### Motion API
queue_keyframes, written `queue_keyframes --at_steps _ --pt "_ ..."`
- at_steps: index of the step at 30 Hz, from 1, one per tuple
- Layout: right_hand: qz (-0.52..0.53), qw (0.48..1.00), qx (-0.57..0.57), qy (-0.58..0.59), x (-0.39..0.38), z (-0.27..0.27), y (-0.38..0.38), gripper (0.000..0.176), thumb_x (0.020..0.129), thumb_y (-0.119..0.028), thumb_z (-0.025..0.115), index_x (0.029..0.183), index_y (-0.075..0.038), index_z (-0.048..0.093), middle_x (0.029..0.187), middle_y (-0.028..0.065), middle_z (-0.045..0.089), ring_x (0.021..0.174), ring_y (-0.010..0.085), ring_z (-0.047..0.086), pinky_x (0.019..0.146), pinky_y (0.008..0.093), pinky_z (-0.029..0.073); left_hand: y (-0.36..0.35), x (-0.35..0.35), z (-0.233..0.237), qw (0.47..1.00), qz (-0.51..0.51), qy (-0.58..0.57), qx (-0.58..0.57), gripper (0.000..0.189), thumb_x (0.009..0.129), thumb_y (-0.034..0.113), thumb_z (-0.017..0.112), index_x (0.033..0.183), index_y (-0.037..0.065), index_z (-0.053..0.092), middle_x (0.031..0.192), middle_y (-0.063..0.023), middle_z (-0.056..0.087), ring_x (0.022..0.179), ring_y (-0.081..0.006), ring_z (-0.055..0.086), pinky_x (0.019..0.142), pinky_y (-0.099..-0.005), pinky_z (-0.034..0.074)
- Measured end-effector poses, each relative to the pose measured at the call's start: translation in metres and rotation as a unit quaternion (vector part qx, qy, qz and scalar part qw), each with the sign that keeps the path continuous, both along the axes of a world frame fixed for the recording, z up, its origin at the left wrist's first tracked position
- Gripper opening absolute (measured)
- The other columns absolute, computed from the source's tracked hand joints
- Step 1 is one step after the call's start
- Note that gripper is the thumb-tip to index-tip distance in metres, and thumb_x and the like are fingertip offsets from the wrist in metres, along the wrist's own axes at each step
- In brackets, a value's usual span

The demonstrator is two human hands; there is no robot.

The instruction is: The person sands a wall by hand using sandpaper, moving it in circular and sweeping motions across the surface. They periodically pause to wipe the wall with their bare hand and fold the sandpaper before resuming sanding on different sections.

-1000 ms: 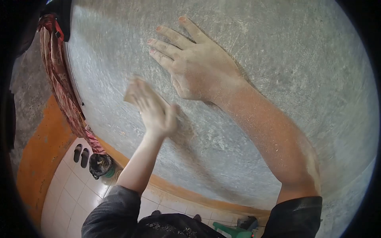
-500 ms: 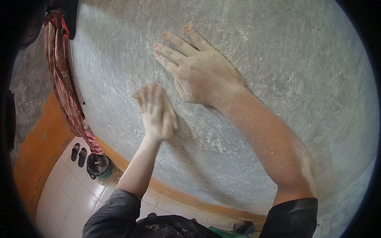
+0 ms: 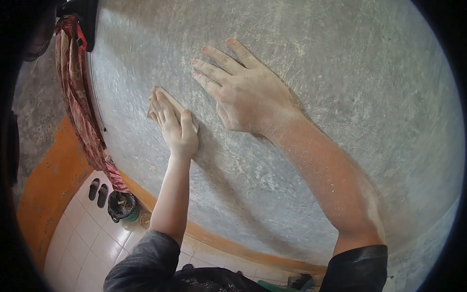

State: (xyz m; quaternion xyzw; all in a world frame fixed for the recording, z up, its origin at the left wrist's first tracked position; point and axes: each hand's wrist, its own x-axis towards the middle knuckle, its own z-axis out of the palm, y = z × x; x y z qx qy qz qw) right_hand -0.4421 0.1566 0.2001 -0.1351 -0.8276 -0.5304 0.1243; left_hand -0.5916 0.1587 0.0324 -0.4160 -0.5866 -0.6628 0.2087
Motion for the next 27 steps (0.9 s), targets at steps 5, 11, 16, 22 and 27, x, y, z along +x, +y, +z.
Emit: queue_keyframes --at_steps 5,11,16,22,27 --pt "0.037 0.999 -0.012 0.006 0.000 0.000 0.004 0.045 0.094 -0.028 0.053 0.139 -0.020 0.052 0.151 -0.0067 0.043 0.146 0.0123 0.026 0.125 0.0428 0.012 -0.001 0.042 -0.007 0.975 -0.023 0.219 -0.008 0.071 0.098 0.034 0.030 0.151 -0.008 0.010 0.159 -0.0267 0.013 0.149 -0.0403 0.005 0.121 -0.0532 0.001" --pt "0.035 0.999 0.004 -0.004 0.003 -0.001 0.005 0.041 0.098 -0.027 0.047 0.137 -0.018 0.054 0.149 -0.0063 0.046 0.144 0.0102 0.029 0.124 0.0405 0.014 0.000 0.005 0.014 0.998 -0.044 0.029 0.019 0.077 0.099 0.046 0.031 0.151 -0.007 0.010 0.160 -0.0255 0.010 0.149 -0.0406 0.001 0.119 -0.0583 -0.002" --pt "0.047 0.999 0.000 0.018 0.002 -0.003 0.005 0.040 0.099 -0.027 0.045 0.137 -0.016 0.054 0.149 -0.0046 0.046 0.144 0.0106 0.031 0.124 0.0394 0.016 0.003 0.034 -0.010 0.966 -0.044 0.249 0.045 0.076 0.101 0.046 0.028 0.153 -0.005 0.005 0.161 -0.0249 0.006 0.150 -0.0375 -0.002 0.119 -0.0555 -0.005" --pt "0.008 1.000 0.001 0.019 0.001 -0.004 0.002 0.044 0.093 -0.021 0.053 0.137 -0.022 0.053 0.152 -0.0098 0.040 0.145 0.0091 0.027 0.126 0.0389 0.012 -0.003 -0.017 0.005 0.997 -0.018 -0.023 -0.074 0.071 0.103 0.043 0.016 0.152 -0.002 -0.007 0.161 -0.0218 -0.009 0.149 -0.0350 -0.013 0.120 -0.0475 -0.010" --pt "0.028 0.999 -0.002 0.025 0.000 -0.003 0.005 0.045 0.092 -0.020 0.053 0.137 -0.023 0.053 0.152 -0.0097 0.041 0.145 0.0091 0.025 0.126 0.0397 0.013 -0.010 0.030 -0.037 0.928 -0.064 0.364 -0.048 0.074 0.098 0.044 0.025 0.153 -0.002 0.007 0.162 -0.0208 0.006 0.150 -0.0344 -0.003 0.117 -0.0596 -0.008"
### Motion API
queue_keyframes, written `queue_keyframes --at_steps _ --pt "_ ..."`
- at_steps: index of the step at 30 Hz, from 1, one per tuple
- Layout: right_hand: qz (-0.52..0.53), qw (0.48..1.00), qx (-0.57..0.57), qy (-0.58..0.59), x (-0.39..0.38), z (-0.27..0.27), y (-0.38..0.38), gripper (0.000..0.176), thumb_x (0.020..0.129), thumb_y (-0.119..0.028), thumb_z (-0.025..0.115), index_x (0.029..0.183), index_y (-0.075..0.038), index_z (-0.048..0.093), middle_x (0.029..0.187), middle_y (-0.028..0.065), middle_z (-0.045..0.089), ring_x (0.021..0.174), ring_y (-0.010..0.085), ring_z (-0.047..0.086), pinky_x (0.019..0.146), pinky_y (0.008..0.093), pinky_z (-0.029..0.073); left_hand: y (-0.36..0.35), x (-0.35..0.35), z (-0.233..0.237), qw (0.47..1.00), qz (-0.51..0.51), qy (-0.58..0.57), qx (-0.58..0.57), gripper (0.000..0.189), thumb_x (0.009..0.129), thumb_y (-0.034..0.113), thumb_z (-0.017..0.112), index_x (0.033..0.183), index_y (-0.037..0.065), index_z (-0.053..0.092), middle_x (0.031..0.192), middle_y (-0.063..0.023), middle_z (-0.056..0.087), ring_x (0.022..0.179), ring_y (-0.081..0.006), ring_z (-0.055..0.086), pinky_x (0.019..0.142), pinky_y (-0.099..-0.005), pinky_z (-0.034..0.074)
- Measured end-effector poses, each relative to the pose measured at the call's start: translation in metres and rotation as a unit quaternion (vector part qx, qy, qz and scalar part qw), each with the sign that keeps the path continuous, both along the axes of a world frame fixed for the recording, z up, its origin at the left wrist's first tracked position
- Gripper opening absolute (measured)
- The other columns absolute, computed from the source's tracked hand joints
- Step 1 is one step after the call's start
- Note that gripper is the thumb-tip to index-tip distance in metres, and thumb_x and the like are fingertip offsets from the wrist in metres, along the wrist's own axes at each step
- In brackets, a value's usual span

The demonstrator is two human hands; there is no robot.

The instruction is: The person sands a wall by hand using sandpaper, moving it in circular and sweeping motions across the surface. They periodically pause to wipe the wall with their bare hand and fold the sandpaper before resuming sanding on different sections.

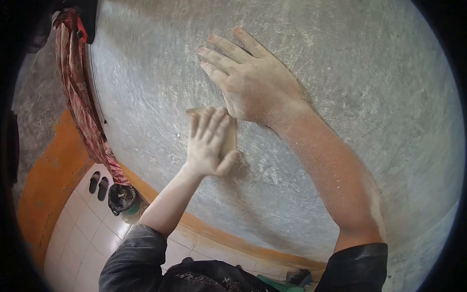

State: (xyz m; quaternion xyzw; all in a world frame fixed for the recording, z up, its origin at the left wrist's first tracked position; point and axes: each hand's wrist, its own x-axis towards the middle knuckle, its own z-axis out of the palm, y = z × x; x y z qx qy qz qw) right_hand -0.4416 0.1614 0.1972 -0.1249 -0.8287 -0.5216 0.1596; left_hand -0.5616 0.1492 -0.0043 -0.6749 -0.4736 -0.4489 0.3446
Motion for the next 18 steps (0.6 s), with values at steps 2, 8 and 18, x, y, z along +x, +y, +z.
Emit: queue_keyframes --at_steps 2,8,18 --pt "-0.010 1.000 0.008 -0.003 -0.001 0.000 0.000 0.046 0.091 -0.020 0.053 0.137 -0.023 0.053 0.152 -0.0098 0.041 0.145 0.0090 0.026 0.126 0.0394 0.013 0.012 -0.027 0.010 0.995 -0.002 -0.097 0.031 0.073 0.098 0.042 0.029 0.153 -0.002 0.009 0.161 -0.0202 0.010 0.150 -0.0346 -0.001 0.118 -0.0584 -0.008" --pt "0.010 1.000 0.017 0.011 0.001 -0.002 0.000 0.039 0.095 -0.023 0.050 0.134 -0.019 0.057 0.148 -0.0074 0.046 0.143 0.0103 0.031 0.124 0.0384 0.017 0.020 -0.012 0.024 0.977 -0.045 -0.155 0.138 0.072 0.096 0.036 0.035 0.152 -0.004 0.015 0.161 -0.0201 0.014 0.150 -0.0374 0.004 0.120 -0.0529 -0.006" --pt "0.018 1.000 0.014 0.016 0.000 0.000 -0.001 0.036 0.097 -0.022 0.048 0.131 -0.018 0.060 0.146 -0.0074 0.049 0.142 0.0102 0.034 0.124 0.0380 0.018 0.018 -0.010 0.031 0.976 0.058 -0.190 0.093 0.066 0.101 0.035 0.027 0.154 -0.001 0.009 0.160 -0.0210 0.014 0.149 -0.0394 -0.001 0.120 -0.0512 -0.007"
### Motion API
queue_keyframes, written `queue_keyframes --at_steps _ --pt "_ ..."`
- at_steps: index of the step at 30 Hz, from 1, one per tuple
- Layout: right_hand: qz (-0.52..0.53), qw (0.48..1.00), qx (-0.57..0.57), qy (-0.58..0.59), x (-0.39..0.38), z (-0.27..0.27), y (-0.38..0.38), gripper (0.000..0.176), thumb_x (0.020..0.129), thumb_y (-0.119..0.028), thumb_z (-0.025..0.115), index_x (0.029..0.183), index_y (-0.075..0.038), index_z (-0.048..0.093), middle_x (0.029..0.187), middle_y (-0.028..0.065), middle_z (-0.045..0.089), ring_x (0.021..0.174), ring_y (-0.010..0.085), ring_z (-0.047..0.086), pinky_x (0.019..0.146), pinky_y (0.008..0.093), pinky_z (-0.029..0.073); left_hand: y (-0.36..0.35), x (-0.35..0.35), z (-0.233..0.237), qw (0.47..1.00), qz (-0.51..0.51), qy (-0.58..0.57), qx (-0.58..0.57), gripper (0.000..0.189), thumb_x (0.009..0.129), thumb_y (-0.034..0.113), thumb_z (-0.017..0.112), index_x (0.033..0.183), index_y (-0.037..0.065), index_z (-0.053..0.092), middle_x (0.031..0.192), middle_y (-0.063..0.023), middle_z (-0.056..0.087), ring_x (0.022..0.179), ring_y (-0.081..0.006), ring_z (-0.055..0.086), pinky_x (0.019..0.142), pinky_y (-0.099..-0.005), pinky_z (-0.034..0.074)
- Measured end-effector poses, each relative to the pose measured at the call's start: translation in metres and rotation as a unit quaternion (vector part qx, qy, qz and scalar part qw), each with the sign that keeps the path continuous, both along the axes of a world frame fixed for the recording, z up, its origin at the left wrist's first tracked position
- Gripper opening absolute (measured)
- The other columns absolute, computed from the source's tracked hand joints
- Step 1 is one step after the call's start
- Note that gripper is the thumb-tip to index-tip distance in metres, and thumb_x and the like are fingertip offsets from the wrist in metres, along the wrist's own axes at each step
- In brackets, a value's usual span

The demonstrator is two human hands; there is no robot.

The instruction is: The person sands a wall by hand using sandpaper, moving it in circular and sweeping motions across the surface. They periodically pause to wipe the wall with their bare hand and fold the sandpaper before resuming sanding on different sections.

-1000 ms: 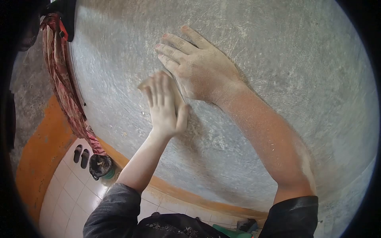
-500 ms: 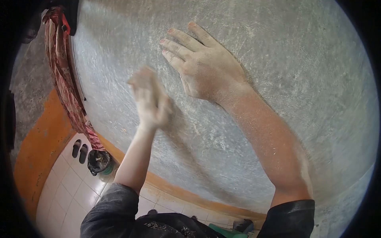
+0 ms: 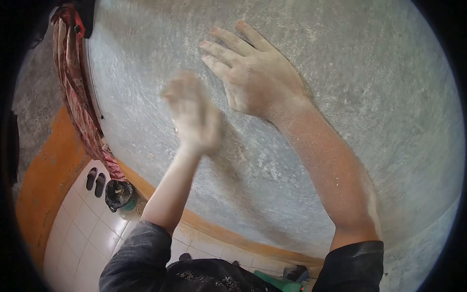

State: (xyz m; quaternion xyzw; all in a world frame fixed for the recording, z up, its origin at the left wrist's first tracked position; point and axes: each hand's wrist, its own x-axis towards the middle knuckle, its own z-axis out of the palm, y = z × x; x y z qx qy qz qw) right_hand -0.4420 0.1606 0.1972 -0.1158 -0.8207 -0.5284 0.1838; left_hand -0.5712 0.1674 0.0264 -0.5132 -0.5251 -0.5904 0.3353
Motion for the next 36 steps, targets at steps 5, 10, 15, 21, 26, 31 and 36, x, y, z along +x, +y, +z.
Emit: queue_keyframes --at_steps 5,10,15,21,26,31,36 --pt "0.010 1.000 -0.010 -0.002 0.000 0.001 0.000 0.036 0.095 -0.023 0.051 0.130 -0.018 0.061 0.146 -0.0073 0.049 0.142 0.0106 0.034 0.124 0.0380 0.018 -0.010 -0.020 0.014 0.998 -0.039 -0.033 -0.046 0.069 0.102 0.042 0.024 0.154 0.000 0.006 0.162 -0.0198 0.007 0.150 -0.0376 -0.003 0.118 -0.0547 -0.010" --pt "0.004 1.000 -0.006 0.005 0.000 -0.001 0.001 0.036 0.095 -0.023 0.053 0.129 -0.019 0.061 0.146 -0.0076 0.049 0.142 0.0104 0.033 0.124 0.0376 0.018 0.001 0.006 0.006 1.000 -0.009 0.022 0.002 0.072 0.102 0.045 0.021 0.154 0.000 0.000 0.163 -0.0165 -0.002 0.150 -0.0328 -0.010 0.119 -0.0513 -0.011" --pt "-0.001 1.000 -0.001 -0.002 0.000 0.000 0.002 0.037 0.095 -0.025 0.053 0.131 -0.019 0.060 0.147 -0.0075 0.048 0.142 0.0104 0.033 0.124 0.0373 0.018 -0.011 -0.019 0.006 0.994 -0.021 -0.048 -0.096 0.074 0.101 0.046 0.018 0.153 -0.002 -0.003 0.163 -0.0172 -0.004 0.150 -0.0329 -0.010 0.119 -0.0503 -0.010" --pt "-0.001 1.000 0.002 -0.002 0.001 0.001 0.002 0.038 0.094 -0.026 0.055 0.131 -0.018 0.060 0.147 -0.0071 0.048 0.142 0.0109 0.033 0.124 0.0376 0.017 0.004 0.015 0.000 0.999 -0.014 0.030 0.023 0.079 0.101 0.049 0.020 0.151 -0.006 -0.009 0.159 -0.0250 -0.012 0.148 -0.0383 -0.012 0.118 -0.0528 -0.010" --pt "-0.003 1.000 -0.009 0.004 -0.001 0.000 0.000 0.044 0.087 -0.013 0.054 0.130 -0.021 0.059 0.147 -0.0090 0.047 0.142 0.0097 0.033 0.125 0.0368 0.017 -0.005 0.000 -0.006 0.995 -0.062 0.063 -0.046 0.082 0.101 0.054 0.018 0.151 -0.007 -0.005 0.160 -0.0255 -0.009 0.148 -0.0354 -0.014 0.118 -0.0526 -0.011" --pt "0.003 1.000 -0.017 0.014 -0.001 -0.002 0.001 0.050 0.083 -0.005 0.052 0.130 -0.021 0.060 0.147 -0.0096 0.047 0.142 0.0094 0.032 0.125 0.0368 0.017 -0.015 0.035 0.006 0.992 -0.099 0.002 -0.080 0.076 0.098 0.044 0.028 0.148 -0.012 0.014 0.159 -0.0267 0.010 0.150 -0.0345 -0.005 0.118 -0.0591 -0.006" --pt "0.001 1.000 -0.014 0.013 0.000 -0.001 0.000 0.049 0.084 -0.005 0.052 0.130 -0.021 0.060 0.146 -0.0096 0.048 0.142 0.0097 0.032 0.125 0.0371 0.018 -0.015 0.037 -0.019 0.980 -0.055 0.158 -0.109 0.076 0.097 0.041 0.028 0.150 -0.009 0.008 0.157 -0.0282 0.014 0.149 -0.0395 0.006 0.117 -0.0636 0.001"
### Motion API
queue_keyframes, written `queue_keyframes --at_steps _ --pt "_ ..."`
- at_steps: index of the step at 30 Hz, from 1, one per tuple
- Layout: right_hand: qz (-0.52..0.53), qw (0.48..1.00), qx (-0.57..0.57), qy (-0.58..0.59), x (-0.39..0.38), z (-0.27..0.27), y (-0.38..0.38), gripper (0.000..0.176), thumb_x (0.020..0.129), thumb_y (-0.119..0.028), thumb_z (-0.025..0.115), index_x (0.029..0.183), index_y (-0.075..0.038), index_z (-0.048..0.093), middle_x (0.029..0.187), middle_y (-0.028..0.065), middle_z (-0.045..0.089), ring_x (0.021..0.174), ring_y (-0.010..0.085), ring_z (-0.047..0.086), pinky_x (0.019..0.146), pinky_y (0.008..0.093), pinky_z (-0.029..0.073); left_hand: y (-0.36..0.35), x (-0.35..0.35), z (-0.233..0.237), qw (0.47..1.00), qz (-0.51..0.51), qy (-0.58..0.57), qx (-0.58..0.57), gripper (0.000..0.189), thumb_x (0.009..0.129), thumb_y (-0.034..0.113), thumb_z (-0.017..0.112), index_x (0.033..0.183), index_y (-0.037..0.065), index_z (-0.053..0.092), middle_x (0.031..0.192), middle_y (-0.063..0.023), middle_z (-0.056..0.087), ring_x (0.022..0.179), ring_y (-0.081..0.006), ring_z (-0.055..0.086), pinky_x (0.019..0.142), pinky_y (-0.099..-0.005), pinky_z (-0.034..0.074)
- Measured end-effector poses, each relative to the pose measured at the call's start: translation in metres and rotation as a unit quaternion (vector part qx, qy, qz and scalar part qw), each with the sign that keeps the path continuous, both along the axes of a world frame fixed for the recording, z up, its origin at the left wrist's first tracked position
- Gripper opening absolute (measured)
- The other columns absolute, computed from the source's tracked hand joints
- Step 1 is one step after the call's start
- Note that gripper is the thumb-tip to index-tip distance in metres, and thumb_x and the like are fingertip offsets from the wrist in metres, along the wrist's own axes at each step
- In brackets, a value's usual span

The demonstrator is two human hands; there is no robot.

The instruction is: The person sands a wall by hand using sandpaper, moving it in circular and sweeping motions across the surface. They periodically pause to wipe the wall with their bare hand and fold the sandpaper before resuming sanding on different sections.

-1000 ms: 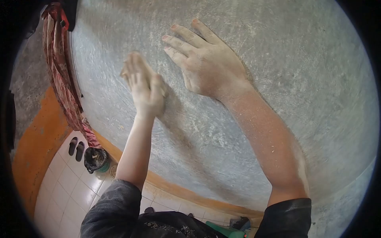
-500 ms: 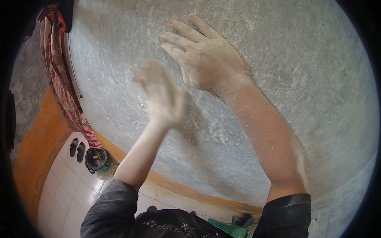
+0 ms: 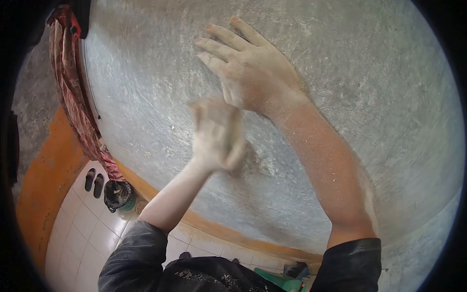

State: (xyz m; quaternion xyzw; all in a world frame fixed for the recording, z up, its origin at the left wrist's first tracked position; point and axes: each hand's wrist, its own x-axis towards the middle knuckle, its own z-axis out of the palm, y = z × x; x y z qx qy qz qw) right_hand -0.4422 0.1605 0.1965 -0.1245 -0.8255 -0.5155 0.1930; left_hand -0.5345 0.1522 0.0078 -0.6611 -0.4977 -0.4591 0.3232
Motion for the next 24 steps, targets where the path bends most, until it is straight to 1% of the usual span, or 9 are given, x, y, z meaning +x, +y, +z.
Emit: queue_keyframes --at_steps 2,5,7,9,12,15,17,19,24 --pt "0.008 1.000 -0.001 0.000 0.001 0.000 0.001 0.049 0.084 -0.006 0.053 0.130 -0.020 0.060 0.146 -0.0094 0.048 0.143 0.0097 0.032 0.125 0.0371 0.018 0.022 -0.031 0.008 0.973 -0.028 -0.151 0.171 0.078 0.096 0.043 0.029 0.150 -0.009 0.009 0.157 -0.0285 0.014 0.148 -0.0401 0.007 0.114 -0.0675 -0.001" --pt "0.004 1.000 0.015 -0.006 0.002 0.000 0.004 0.041 0.091 -0.017 0.053 0.132 -0.019 0.059 0.147 -0.0081 0.047 0.143 0.0103 0.033 0.124 0.0370 0.018 0.027 -0.021 0.010 0.962 0.044 -0.201 0.180 0.080 0.096 0.046 0.028 0.150 -0.010 0.010 0.157 -0.0292 0.013 0.148 -0.0402 0.007 0.115 -0.0659 -0.003" --pt "0.004 1.000 0.026 -0.012 0.002 0.000 0.003 0.038 0.095 -0.023 0.053 0.132 -0.019 0.058 0.147 -0.0073 0.047 0.142 0.0108 0.033 0.124 0.0369 0.019 -0.013 0.012 0.007 0.999 0.015 -0.009 -0.042 0.082 0.096 0.051 0.029 0.148 -0.011 0.015 0.156 -0.0314 0.013 0.148 -0.0410 0.008 0.118 -0.0586 0.000" --pt "0.009 0.999 0.029 -0.014 0.002 0.001 0.000 0.038 0.095 -0.025 0.054 0.132 -0.019 0.059 0.147 -0.0070 0.049 0.142 0.0111 0.035 0.124 0.0368 0.019 -0.005 0.007 -0.013 0.997 0.001 0.075 0.028 0.080 0.100 0.049 0.022 0.151 -0.006 -0.006 0.159 -0.0280 -0.004 0.149 -0.0359 -0.010 0.116 -0.0572 -0.012" --pt "0.013 1.000 0.020 -0.008 0.002 0.001 0.003 0.039 0.094 -0.027 0.055 0.132 -0.018 0.059 0.147 -0.0070 0.048 0.142 0.0112 0.034 0.124 0.0366 0.019 0.016 -0.033 0.009 0.983 -0.030 -0.153 0.093 0.081 0.099 0.048 0.026 0.152 -0.007 -0.003 0.160 -0.0263 -0.003 0.149 -0.0364 -0.010 0.116 -0.0593 -0.012" --pt "0.019 1.000 0.012 -0.006 0.002 0.001 0.006 0.038 0.095 -0.026 0.054 0.131 -0.018 0.059 0.147 -0.0066 0.048 0.142 0.0115 0.033 0.124 0.0369 0.018 0.023 -0.017 0.012 0.977 0.003 -0.181 0.113 0.081 0.099 0.047 0.028 0.151 -0.007 -0.003 0.161 -0.0247 -0.003 0.149 -0.0368 -0.010 0.116 -0.0604 -0.011" --pt "0.024 1.000 0.005 -0.006 0.003 0.001 0.004 0.041 0.089 -0.016 0.053 0.130 -0.018 0.060 0.146 -0.0069 0.049 0.142 0.0115 0.034 0.125 0.0380 0.018 -0.024 0.014 0.018 0.994 -0.049 0.041 -0.084 0.075 0.091 0.042 0.038 0.145 -0.009 0.031 0.142 -0.0334 0.033 0.143 -0.0410 0.019 0.117 -0.0603 0.008" --pt "0.035 0.999 -0.003 -0.007 0.000 0.002 0.003 0.044 0.087 -0.010 0.052 0.129 -0.018 0.061 0.146 -0.0071 0.049 0.142 0.0115 0.035 0.125 0.0384 0.018 -0.007 0.012 -0.011 0.991 -0.069 0.111 0.034 0.079 0.092 0.044 0.036 0.150 -0.007 0.022 0.149 -0.0317 0.026 0.146 -0.0390 0.016 0.118 -0.0590 0.007" --pt "0.025 1.000 -0.008 -0.002 0.001 0.003 0.001 0.041 0.088 -0.012 0.053 0.128 -0.019 0.061 0.144 -0.0067 0.052 0.141 0.0118 0.036 0.125 0.0383 0.019 0.031 -0.035 0.009 0.972 -0.016 -0.163 0.167 0.086 0.096 0.058 0.028 0.152 -0.005 0.014 0.160 -0.0251 0.009 0.150 -0.0358 0.006 0.119 -0.0565 0.000"
